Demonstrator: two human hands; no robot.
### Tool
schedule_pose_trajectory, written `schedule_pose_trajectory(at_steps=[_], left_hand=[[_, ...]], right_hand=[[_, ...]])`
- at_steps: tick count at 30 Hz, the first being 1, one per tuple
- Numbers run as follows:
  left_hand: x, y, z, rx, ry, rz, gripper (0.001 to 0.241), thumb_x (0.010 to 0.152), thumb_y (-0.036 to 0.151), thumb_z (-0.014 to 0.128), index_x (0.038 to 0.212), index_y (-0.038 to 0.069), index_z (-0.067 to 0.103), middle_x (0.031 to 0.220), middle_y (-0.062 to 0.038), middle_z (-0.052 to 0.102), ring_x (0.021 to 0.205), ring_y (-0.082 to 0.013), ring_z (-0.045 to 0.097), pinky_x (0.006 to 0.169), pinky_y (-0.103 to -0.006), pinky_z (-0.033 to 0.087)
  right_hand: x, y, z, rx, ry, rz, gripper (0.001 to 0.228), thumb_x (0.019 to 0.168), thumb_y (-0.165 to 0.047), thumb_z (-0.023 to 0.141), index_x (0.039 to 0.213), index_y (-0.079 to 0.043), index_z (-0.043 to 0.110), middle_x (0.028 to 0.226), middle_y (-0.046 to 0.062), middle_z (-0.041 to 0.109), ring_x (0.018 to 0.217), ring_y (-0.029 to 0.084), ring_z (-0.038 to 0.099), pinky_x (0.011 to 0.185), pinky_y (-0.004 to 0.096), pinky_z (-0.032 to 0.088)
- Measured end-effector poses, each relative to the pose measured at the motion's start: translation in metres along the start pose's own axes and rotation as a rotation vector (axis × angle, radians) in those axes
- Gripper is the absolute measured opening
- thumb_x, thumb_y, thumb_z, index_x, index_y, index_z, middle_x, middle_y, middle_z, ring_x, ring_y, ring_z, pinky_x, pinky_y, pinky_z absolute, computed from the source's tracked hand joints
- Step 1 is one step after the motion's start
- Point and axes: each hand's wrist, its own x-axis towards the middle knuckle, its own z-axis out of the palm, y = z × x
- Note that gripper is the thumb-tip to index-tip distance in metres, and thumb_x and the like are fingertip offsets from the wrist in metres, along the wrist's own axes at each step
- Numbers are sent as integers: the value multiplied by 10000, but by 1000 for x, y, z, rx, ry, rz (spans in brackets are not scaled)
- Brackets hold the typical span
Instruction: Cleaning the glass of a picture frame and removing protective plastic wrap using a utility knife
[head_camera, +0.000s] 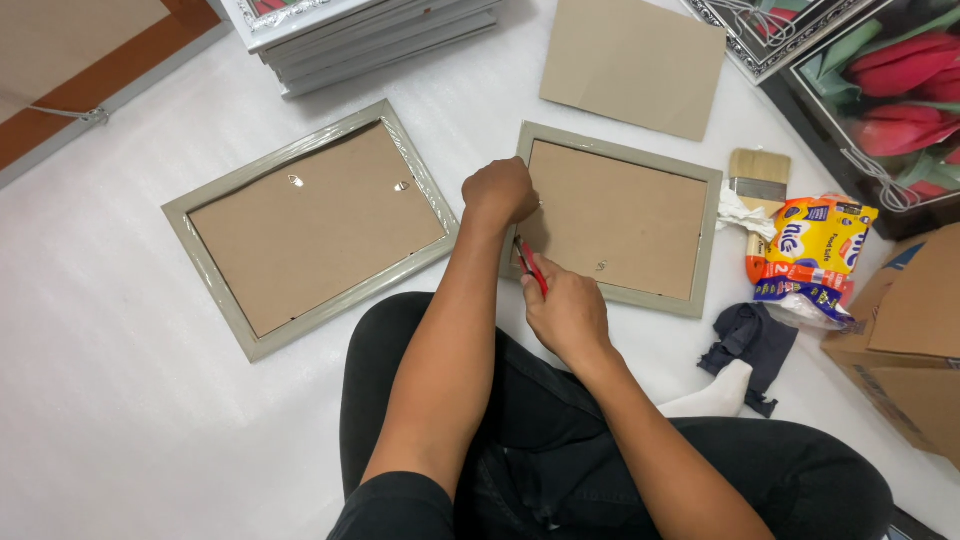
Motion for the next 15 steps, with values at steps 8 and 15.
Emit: schedule_pose_trajectory(at_steps=[8, 15], left_hand=[[-1, -1, -1, -12, -42, -31, 446, 798, 110, 716, 1193, -92, 669, 997, -298, 732, 986, -484, 718, 838, -647, 572], [13, -10, 19, 43, -121, -112, 472, 737, 150, 773, 1146, -72, 697, 968, -255, 744, 981, -465, 724, 838, -659, 569]], right_hand=[[-26, -6, -41, -45, -148, -49, 453, 938, -305, 591, 1360, -169, 684, 1077, 252, 753, 1101, 502, 668, 930, 569, 538], [-5, 46, -97, -165, -214, -251, 415, 971, -167, 571, 1374, -116, 661, 1176, 273, 733, 1143, 536, 637, 957, 626, 503]])
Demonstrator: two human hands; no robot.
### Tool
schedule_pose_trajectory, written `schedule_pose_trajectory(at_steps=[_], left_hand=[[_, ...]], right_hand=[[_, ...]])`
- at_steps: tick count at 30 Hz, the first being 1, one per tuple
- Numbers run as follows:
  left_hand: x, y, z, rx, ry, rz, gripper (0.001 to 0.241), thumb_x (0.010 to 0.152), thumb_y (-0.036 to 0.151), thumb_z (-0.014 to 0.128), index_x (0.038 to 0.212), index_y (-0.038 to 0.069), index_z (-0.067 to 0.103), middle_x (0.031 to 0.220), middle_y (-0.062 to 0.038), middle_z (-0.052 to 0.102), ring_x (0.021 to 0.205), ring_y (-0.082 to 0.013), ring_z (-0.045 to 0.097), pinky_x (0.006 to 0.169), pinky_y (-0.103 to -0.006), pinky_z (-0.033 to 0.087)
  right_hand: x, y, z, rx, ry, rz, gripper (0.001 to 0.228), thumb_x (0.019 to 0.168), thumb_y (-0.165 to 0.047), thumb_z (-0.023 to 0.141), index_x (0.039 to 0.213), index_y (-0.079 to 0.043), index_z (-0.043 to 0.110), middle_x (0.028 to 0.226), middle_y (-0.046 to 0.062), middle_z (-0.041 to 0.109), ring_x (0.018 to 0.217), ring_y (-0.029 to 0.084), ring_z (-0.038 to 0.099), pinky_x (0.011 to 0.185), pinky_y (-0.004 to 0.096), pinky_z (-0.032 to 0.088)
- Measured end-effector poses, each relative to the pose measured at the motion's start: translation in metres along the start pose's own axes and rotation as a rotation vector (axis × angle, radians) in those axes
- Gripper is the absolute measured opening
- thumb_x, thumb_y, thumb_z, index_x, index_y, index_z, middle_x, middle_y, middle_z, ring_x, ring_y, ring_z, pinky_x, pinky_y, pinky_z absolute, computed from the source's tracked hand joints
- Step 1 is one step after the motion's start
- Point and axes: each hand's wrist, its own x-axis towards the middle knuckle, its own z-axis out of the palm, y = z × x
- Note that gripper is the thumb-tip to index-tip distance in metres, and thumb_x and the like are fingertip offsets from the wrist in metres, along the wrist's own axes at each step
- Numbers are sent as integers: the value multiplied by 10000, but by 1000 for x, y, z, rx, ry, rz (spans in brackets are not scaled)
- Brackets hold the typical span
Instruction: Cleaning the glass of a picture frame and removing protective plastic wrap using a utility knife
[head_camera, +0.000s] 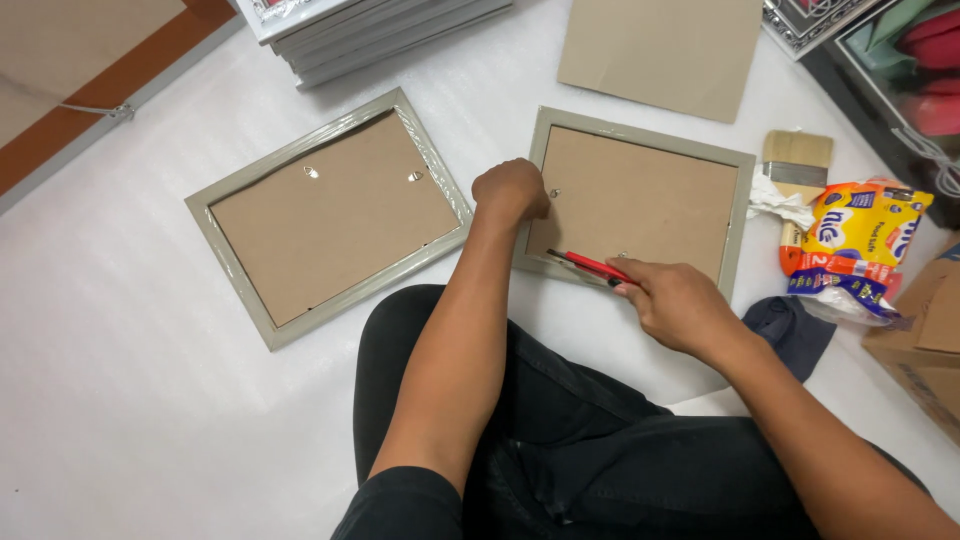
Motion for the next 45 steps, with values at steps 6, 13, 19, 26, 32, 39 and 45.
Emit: schedule_pose_trajectory(at_steps=[6, 13, 19, 26, 32, 39, 45], left_hand=[[2, 1, 8, 52, -56, -65, 612, 698, 194, 841, 1208, -90, 658, 1031, -262, 739, 1049, -471, 705, 920, -647, 535], [-11, 13, 3, 117, -77, -87, 743, 648, 185, 880, 1263, -102, 577, 1098, -302, 712, 1115, -495, 673, 973, -649, 505], [-23, 22, -2, 125, -62, -72, 688, 674, 129, 890, 1233, -117, 573, 1055, -324, 715, 1072, -513, 686, 921, -627, 536], [-27, 20, -2, 147, -55, -33, 709, 692, 144, 912, 1237, -138, 557, 1098, -353, 699, 1101, -526, 672, 947, -607, 536], [-29, 20, -2, 151, -46, -28, 728, 695, 166, 931, 1241, -137, 557, 1145, -360, 687, 1145, -529, 653, 982, -595, 524], [-31, 23, -4, 189, -64, -26, 749, 709, 208, 926, 1254, -134, 542, 1166, -359, 681, 1158, -521, 648, 991, -578, 525], [-38, 29, -8, 193, -82, -36, 726, 740, 204, 903, 1268, -133, 536, 1190, -362, 672, 1183, -515, 637, 1003, -572, 519]], right_hand=[[24, 48, 14, 124, 86, -95, 333, 983, -187, 594, 1290, -216, 721, 1124, 165, 765, 1134, 428, 670, 960, 527, 527], [43, 53, 10, 253, 20, -94, 355, 968, -125, 587, 1289, -155, 736, 1110, 210, 760, 1106, 446, 681, 944, 526, 520], [50, 60, 12, 263, -127, -38, 353, 972, -194, 592, 1289, -232, 743, 1129, 161, 770, 1135, 405, 682, 972, 489, 522], [39, 60, -18, 176, -180, 72, 341, 951, -212, 608, 1253, -221, 766, 1111, 167, 777, 1110, 416, 692, 941, 489, 529], [44, 86, -24, 69, -247, 155, 349, 890, -250, 625, 1194, -232, 797, 1059, 173, 790, 1080, 427, 703, 922, 494, 538], [42, 111, -35, 17, -204, 306, 345, 813, -343, 633, 1057, -198, 830, 962, 165, 794, 1039, 408, 716, 888, 502, 556], [30, 132, -51, -81, -145, 425, 336, 783, -303, 611, 1001, -218, 852, 952, 180, 800, 1043, 414, 721, 883, 498, 559]])
